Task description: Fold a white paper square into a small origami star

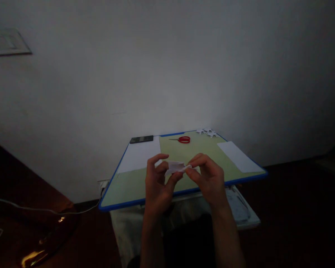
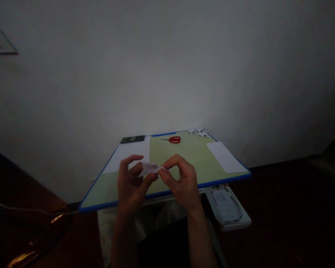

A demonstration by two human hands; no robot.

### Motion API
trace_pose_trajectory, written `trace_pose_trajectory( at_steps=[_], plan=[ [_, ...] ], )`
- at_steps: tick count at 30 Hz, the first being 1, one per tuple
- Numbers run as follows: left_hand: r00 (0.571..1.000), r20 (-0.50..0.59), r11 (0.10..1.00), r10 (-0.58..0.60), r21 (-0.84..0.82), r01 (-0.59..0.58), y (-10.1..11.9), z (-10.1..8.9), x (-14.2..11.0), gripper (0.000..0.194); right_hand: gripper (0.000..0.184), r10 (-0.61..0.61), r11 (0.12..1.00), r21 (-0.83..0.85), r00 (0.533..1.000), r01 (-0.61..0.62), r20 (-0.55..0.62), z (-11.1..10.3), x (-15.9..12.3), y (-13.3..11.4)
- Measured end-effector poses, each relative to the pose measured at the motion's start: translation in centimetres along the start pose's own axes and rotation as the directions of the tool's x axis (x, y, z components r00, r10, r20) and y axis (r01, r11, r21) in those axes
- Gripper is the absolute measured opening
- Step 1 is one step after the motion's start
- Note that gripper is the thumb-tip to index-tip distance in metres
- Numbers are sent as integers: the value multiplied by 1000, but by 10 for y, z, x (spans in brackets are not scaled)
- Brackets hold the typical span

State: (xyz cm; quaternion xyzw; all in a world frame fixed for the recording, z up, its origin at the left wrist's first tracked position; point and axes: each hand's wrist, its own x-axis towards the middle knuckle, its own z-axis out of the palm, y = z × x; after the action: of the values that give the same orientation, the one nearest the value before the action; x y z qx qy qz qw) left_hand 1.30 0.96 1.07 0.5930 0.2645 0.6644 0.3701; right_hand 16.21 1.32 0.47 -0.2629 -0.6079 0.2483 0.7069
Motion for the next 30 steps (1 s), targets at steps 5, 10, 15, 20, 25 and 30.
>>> trace_pose_trajectory(
  at_steps=[5,10,15,20,25,30],
  plan=[
    [998,57,996,-41,-76,46,0,-2,4,46,13,6,998,70,996,0,-86,5,1,0],
    [992,114,998,-59,13,58,-1,-1,5,28,14,76,974,224,987,-44,-140,6,4,-1],
    [994,97,995,-53,86,45,0,-1,5,37,11,159,959,251,982,-129,-101,5,3,2],
    [998,58,977,-31,214,18,-2,-4,5,45,17,259,952,185,963,-243,-67,6,7,0],
    [996,89,970,-1,243,-20,-1,-7,4,41,22,286,954,95,958,-285,6,5,9,-3],
    [984,178,970,24,233,-66,-2,-13,3,35,38,265,963,2,948,-270,175,2,5,-3]
  ],
)
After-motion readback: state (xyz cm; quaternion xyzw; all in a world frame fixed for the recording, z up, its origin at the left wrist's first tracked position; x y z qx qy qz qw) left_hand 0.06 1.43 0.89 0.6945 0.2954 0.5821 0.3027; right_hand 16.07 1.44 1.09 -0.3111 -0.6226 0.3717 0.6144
